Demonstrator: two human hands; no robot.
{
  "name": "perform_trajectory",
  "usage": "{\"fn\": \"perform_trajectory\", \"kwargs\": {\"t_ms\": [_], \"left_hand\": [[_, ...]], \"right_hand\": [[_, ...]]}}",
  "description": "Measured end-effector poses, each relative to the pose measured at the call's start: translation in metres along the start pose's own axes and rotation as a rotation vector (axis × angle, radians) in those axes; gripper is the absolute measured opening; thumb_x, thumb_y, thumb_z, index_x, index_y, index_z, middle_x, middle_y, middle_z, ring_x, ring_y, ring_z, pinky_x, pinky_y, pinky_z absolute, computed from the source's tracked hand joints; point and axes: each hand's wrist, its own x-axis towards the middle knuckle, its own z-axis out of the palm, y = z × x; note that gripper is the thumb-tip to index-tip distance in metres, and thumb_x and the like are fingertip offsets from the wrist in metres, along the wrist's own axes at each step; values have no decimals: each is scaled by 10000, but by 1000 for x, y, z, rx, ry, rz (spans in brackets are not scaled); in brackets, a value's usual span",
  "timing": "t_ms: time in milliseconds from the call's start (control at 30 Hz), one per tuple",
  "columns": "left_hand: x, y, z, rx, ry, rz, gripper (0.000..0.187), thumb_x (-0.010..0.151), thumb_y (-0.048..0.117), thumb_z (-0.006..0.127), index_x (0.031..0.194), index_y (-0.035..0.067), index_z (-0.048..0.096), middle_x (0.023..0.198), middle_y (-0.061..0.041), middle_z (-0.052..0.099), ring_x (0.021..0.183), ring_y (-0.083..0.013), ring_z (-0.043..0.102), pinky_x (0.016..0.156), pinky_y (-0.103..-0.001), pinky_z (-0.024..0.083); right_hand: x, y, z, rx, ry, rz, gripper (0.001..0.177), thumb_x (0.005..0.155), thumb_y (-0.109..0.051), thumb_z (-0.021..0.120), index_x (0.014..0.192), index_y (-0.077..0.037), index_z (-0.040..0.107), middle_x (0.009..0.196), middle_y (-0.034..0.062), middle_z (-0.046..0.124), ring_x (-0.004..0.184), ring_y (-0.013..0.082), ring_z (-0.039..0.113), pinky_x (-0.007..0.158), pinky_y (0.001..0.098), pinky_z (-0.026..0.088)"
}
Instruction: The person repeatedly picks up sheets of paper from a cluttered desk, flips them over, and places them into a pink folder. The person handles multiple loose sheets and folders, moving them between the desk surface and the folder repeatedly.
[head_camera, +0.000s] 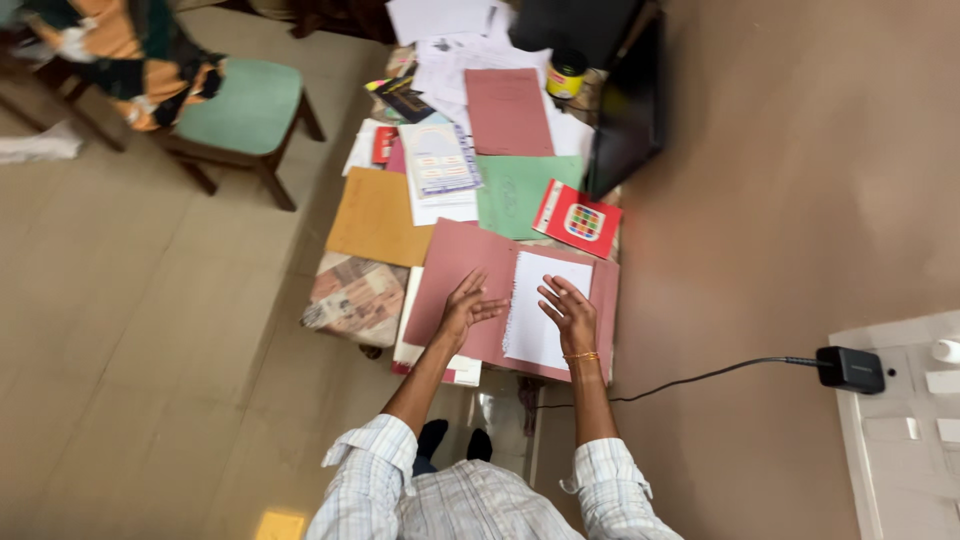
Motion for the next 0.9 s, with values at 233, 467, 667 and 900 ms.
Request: {"fn": "perform_trajectory", "kwargs": {"t_ms": [233,467,667,900], "left_hand": [[-71,69,-13,-286,-69,259,692,1030,326,458,1621,46,232,1685,-124,312,1197,-352,656,1045,-446,522],[-109,138,-51,-460,-130,462,700,1058,407,401,1625,28,239,1694,-111,295,1294,-396,583,1132,-491,454],[-123,203,-130,-608,-159,495,713,1055,432,398,1609,6,259,1701,-90,266,1420,-428,459,1206,-500,365],[-126,275,-231,-614,-222,528,695,1071,418,405,1610,0,276,1703,-125,264,1448,-429,434,1213,-490,348]], "right_hand": [[-13,-12,73,468,-228,16,513,1025,-284,511,1428,34,494,1499,256,525,1386,404,518,1140,509,458],[4,-2,134,671,-244,35,506,1044,-309,508,1414,36,528,1523,259,507,1416,422,490,1145,523,442],[33,23,211,793,-214,-77,607,1017,-387,533,1444,45,515,1538,272,505,1430,417,490,1141,524,459],[49,54,313,882,-168,-162,657,1005,-411,573,1477,42,504,1572,265,487,1446,410,503,1146,508,468]]}}
